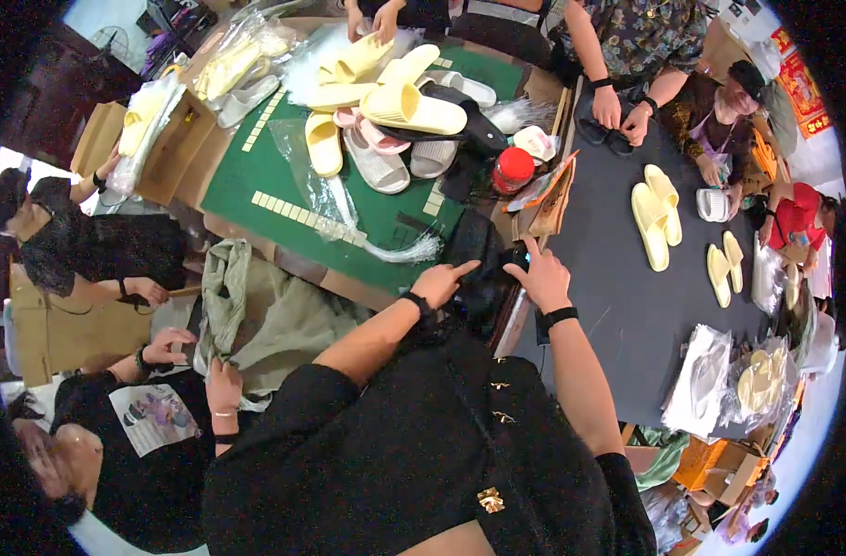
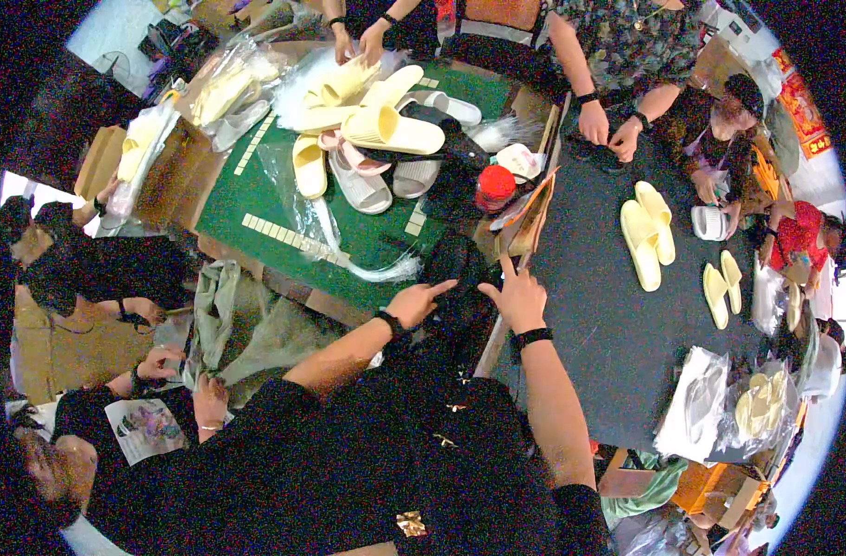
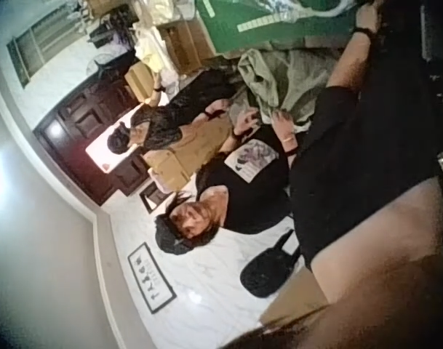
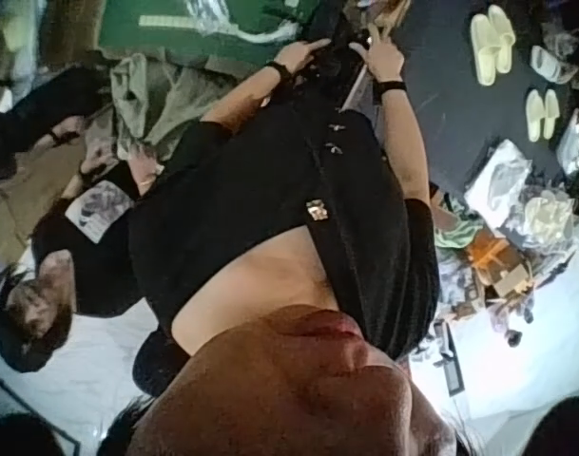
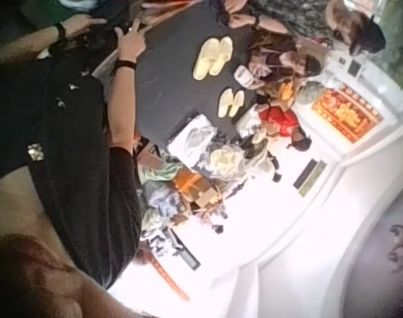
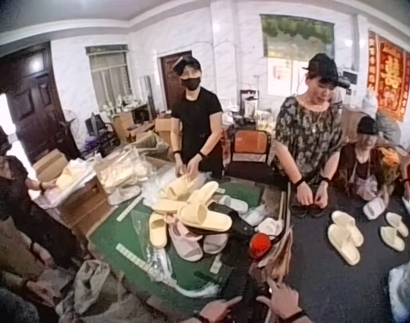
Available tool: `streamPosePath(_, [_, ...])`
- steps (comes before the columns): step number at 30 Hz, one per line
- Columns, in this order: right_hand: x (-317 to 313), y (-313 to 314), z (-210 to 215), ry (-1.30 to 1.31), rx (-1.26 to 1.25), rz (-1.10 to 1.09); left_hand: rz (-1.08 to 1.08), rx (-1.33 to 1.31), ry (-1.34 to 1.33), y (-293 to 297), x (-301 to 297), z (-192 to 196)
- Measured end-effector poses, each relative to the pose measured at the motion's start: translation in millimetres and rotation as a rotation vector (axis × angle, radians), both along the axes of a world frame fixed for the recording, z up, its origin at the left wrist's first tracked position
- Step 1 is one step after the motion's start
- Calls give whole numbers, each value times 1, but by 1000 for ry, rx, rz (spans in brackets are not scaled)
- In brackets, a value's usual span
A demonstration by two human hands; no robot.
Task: The person is assembling and packing slippers in a manufacturing setting, including placing insoles into the slipper bodies and bagging the finished products.
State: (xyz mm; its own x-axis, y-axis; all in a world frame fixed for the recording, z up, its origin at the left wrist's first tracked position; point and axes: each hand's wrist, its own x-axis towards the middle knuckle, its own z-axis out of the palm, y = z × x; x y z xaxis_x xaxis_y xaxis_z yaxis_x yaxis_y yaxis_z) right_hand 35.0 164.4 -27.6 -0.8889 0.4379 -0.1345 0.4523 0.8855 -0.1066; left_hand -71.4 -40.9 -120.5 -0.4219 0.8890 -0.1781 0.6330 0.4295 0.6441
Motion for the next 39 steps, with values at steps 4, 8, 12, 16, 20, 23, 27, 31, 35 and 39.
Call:
streamPosePath(4, [3, 4, 15, 119, -178, -71, 233, 21, -16, -50, -12, -10])
streamPosePath(8, [31, 56, -2, 465, -230, -305, 408, 96, -34, -93, -7, -4])
streamPosePath(12, [67, 151, -53, 706, -313, -540, 477, 107, 64, -132, 11, -10])
streamPosePath(16, [86, 193, -102, 782, -407, -772, 509, 33, 137, -166, 43, -11])
streamPosePath(20, [91, 205, -126, 874, -293, -896, 542, -124, 48, -175, 55, 4])
streamPosePath(23, [78, 198, -102, 823, -283, -954, 655, -217, -91, -213, 62, -25])
streamPosePath(27, [80, 212, -103, 905, -197, -898, 406, -355, 39, -206, 61, 19])
streamPosePath(31, [85, 235, -112, 966, -338, -876, 495, -290, -140, -222, 55, 16])
streamPosePath(35, [65, 268, -96, 948, -1144, -843, 636, -112, -389, -255, 37, -23])
streamPosePath(39, [39, 283, -98, 1150, -1645, -882, 452, -172, -186, -233, 50, 16])
